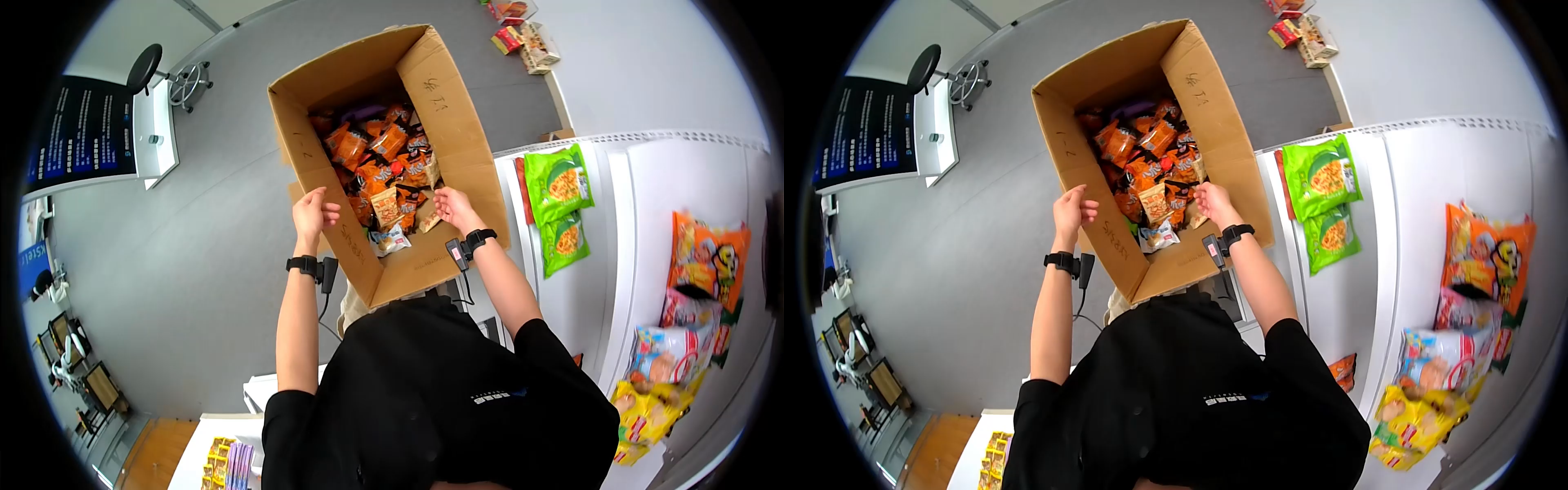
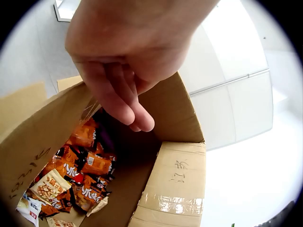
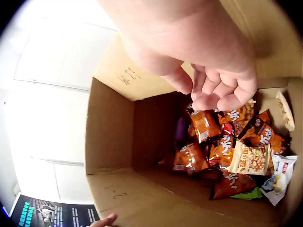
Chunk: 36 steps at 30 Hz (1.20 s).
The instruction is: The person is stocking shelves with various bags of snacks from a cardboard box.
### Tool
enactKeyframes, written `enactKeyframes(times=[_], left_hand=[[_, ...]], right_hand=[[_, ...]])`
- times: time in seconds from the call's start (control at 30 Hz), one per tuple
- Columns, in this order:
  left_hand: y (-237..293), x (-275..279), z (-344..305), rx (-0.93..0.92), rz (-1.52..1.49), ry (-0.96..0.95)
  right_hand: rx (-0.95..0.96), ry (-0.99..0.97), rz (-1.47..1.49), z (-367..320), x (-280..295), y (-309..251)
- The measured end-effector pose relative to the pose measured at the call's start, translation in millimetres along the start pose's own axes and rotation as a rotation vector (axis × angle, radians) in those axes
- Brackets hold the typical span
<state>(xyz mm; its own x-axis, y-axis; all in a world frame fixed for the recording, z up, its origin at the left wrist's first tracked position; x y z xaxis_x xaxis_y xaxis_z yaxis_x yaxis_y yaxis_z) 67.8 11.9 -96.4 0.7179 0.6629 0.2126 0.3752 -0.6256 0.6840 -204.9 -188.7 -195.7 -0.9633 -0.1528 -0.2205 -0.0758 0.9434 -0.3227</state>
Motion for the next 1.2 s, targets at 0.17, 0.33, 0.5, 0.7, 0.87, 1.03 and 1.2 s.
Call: enactKeyframes(times=[0.17, 0.33, 0.5, 0.7, 0.87, 1.03, 1.2], left_hand=[[8, -6, -1, 0.050, 0.056, 0.082], [14, -9, 0, 0.100, 0.104, 0.109], [16, -10, 4, 0.146, 0.136, 0.136], [11, -11, 7, 0.187, 0.135, 0.173], [11, -14, 9, 0.174, 0.189, 0.218], [8, -13, 10, 0.178, 0.249, 0.230], [7, -12, 10, 0.170, 0.273, 0.201]], right_hand=[[-0.114, 0.097, -0.184, 71, -3, 20], [-0.329, 0.127, -0.348, 146, 7, 51], [-0.273, 0.134, -0.390, 185, 2, 70], [0.042, 0.093, -0.736, 261, 16, 99], [0.087, 0.086, -0.948, 289, 20, 108], [0.061, 0.141, -1.098, 285, 20, 98], [0.240, 0.188, -1.104, 290, 31, 101]])
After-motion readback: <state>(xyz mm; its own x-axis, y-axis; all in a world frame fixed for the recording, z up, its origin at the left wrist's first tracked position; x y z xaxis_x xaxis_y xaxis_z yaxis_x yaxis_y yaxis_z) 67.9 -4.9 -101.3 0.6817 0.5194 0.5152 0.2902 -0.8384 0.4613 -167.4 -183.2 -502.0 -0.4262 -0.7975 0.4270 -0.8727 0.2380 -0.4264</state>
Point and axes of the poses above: each hand's wrist, its own z-axis towards the middle knuckle, its own x-axis out of the back of the hand, y = z × x, the point moved 2 cm from there along z, towards the middle knuckle, and after that the axes turned 11 degrees about z, right-handed, at the moved point
